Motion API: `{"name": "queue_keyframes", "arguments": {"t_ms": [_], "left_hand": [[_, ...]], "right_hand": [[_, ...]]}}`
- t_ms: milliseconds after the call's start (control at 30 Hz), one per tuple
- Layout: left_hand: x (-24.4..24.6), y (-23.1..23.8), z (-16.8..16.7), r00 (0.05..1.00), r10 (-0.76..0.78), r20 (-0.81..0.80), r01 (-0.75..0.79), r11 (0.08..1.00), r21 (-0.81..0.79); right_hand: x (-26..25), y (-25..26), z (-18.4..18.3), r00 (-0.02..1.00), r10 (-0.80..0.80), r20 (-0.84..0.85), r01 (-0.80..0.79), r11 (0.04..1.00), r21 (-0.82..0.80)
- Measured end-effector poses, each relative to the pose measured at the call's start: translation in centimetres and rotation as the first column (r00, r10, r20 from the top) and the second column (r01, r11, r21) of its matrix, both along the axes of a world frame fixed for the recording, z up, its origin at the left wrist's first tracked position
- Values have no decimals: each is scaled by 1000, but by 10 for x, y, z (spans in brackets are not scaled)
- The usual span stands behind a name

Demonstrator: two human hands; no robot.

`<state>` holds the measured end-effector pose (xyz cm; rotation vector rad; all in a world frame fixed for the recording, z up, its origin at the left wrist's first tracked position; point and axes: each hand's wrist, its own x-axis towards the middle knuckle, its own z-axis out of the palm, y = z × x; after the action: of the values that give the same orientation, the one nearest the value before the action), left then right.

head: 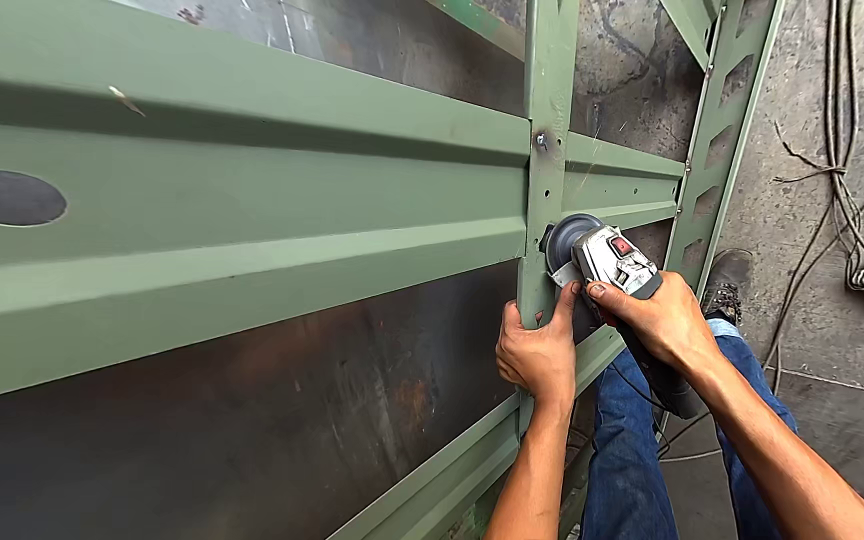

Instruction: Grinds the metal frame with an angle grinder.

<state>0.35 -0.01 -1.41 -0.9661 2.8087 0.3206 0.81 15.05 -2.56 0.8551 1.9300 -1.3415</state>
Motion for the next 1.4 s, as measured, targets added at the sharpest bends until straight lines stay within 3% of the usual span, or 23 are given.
{"name": "queue_keyframes", "arguments": {"t_ms": [600, 1133, 1400], "left_hand": [[-3, 1, 2, 999, 24, 29, -24, 1000, 1], [-4, 3, 4, 997, 41, 70, -41, 999, 1], [-4, 3, 3, 998, 39, 57, -39, 999, -1]], "right_hand": [[-14, 3, 1, 998, 1, 65, -2, 1000, 15], [-8, 1, 4, 1000, -25, 10, 25, 999, 28], [-15, 4, -5, 999, 34, 15, -35, 997, 72]]}}
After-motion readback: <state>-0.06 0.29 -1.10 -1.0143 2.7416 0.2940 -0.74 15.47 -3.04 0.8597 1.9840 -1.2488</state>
